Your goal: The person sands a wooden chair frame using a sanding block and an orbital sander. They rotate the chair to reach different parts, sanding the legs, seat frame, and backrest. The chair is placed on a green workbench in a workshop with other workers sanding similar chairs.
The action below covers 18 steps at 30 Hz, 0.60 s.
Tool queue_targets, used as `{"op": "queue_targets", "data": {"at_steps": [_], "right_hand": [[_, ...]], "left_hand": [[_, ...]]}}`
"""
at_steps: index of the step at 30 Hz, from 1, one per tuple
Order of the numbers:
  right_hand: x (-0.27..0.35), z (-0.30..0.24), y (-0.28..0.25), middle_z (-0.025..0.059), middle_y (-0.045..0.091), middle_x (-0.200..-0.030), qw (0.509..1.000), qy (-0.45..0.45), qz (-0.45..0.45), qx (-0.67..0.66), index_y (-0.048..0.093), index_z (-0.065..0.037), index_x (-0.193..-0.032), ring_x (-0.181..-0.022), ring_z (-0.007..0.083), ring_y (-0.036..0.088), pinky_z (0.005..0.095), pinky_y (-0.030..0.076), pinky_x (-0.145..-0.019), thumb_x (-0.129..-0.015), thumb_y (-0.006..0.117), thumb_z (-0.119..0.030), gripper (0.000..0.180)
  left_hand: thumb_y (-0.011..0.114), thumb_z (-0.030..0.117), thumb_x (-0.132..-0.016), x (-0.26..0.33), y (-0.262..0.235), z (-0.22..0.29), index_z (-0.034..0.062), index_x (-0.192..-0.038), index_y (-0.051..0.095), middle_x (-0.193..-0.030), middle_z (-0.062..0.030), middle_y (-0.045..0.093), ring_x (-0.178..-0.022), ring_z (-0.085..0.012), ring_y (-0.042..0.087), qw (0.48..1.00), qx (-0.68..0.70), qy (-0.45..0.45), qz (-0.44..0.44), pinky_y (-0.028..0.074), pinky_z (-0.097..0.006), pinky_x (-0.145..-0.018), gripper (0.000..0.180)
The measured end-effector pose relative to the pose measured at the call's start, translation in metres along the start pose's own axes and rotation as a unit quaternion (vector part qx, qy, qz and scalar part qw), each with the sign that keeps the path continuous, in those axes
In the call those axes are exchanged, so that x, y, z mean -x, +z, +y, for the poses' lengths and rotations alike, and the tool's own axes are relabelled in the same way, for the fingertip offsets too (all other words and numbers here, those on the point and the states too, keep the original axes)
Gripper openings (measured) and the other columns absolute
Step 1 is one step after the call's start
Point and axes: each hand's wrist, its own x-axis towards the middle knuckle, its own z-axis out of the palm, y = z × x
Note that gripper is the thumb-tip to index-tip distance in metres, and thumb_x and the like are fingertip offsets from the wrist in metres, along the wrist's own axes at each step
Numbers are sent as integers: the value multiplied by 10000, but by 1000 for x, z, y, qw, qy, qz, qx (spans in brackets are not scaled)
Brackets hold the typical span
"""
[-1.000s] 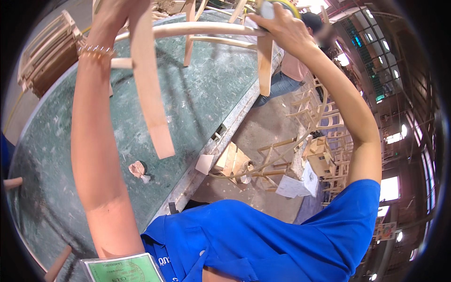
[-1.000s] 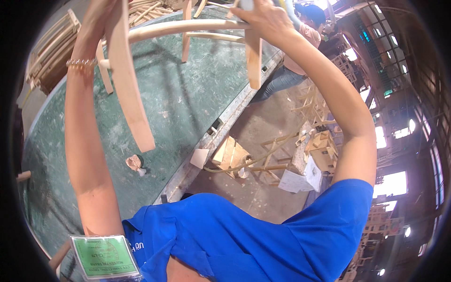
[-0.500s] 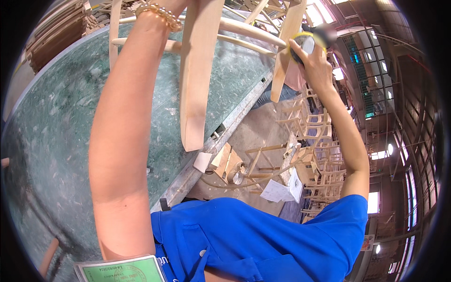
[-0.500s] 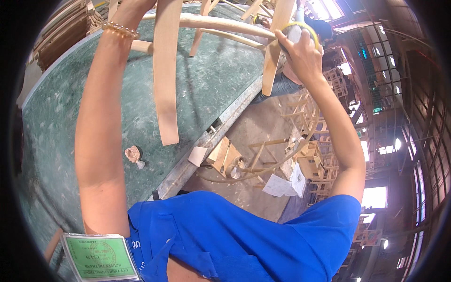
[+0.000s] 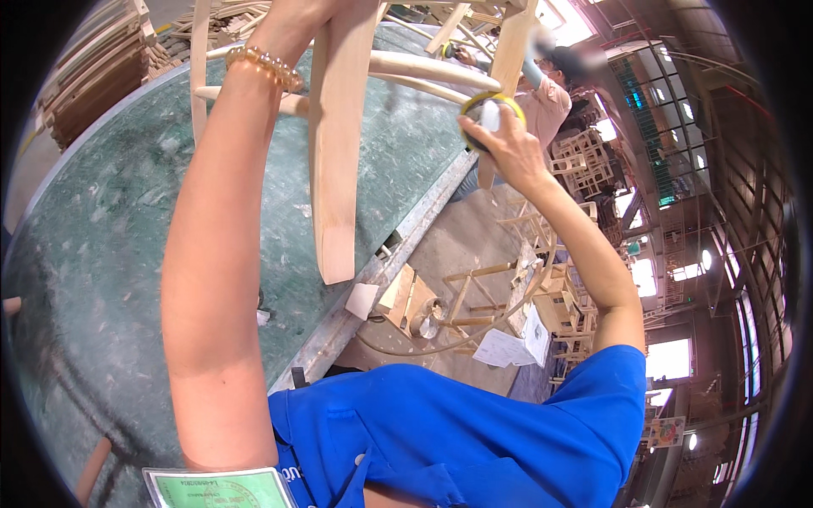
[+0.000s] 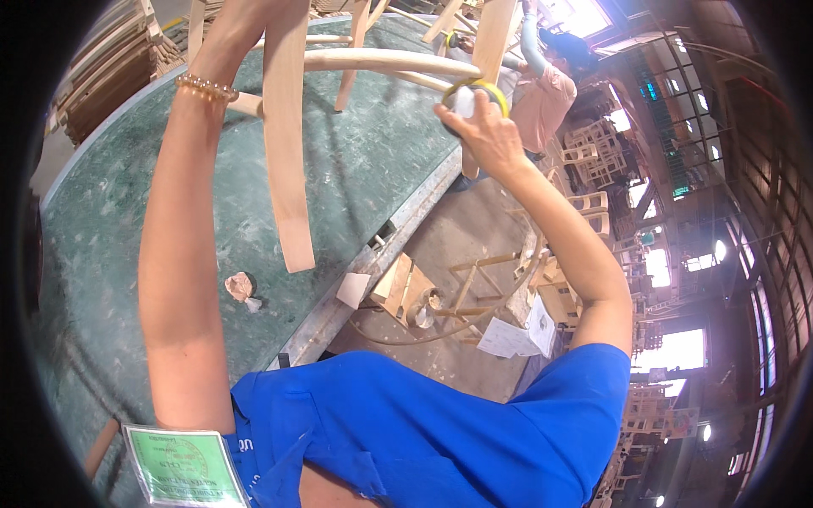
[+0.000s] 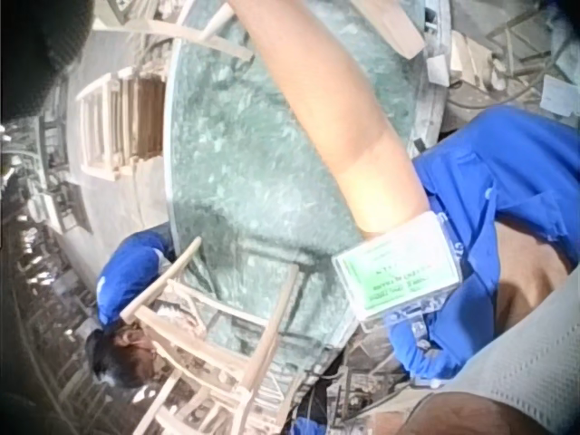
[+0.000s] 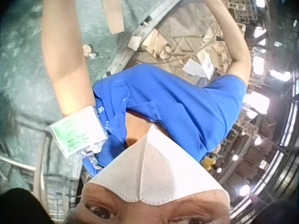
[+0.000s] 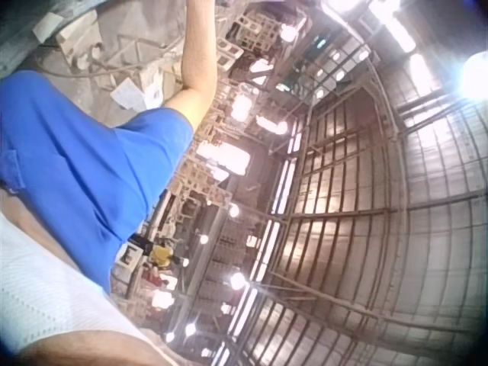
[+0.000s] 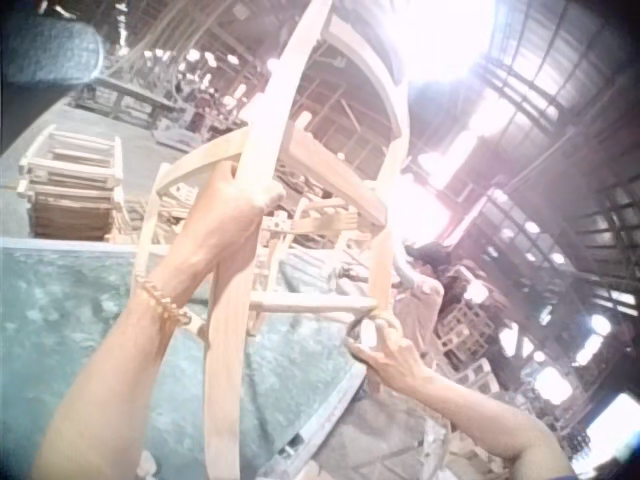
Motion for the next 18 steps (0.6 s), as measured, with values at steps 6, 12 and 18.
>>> {"op": "queue_targets", "data": {"at_steps": [6,12,18], "right_hand": [[-22,-20,20,177,442,-1080,999,-13,-11,-31,492,-401,-1294,-818,267,595,323,565,-574,-786,588,-84,606],[4,-3,11,174,431,-1093,1000,-20,-8,-10,478,-408,-1316,-834,252,588,317,574,-613,-798,587,-84,621],[29,37,-14,162,444,-1079,1000,-3,20,-17,466,-428,-1332,-812,258,634,316,582,-551,-776,654,-156,647]], "left_hand": [[666,201,-785,11,7,3,-34,-1022,562,-855,-89,622,-726,-148,596,999,-18,-32,27,485,-286,-658,350],[667,193,-790,10,10,5,-32,-1060,546,-843,-75,609,-698,-135,585,998,-4,-57,13,479,-274,-621,371],[663,184,-793,16,13,14,-29,-1074,540,-832,-63,601,-676,-125,575,998,6,-65,22,473,-267,-590,373]]}}
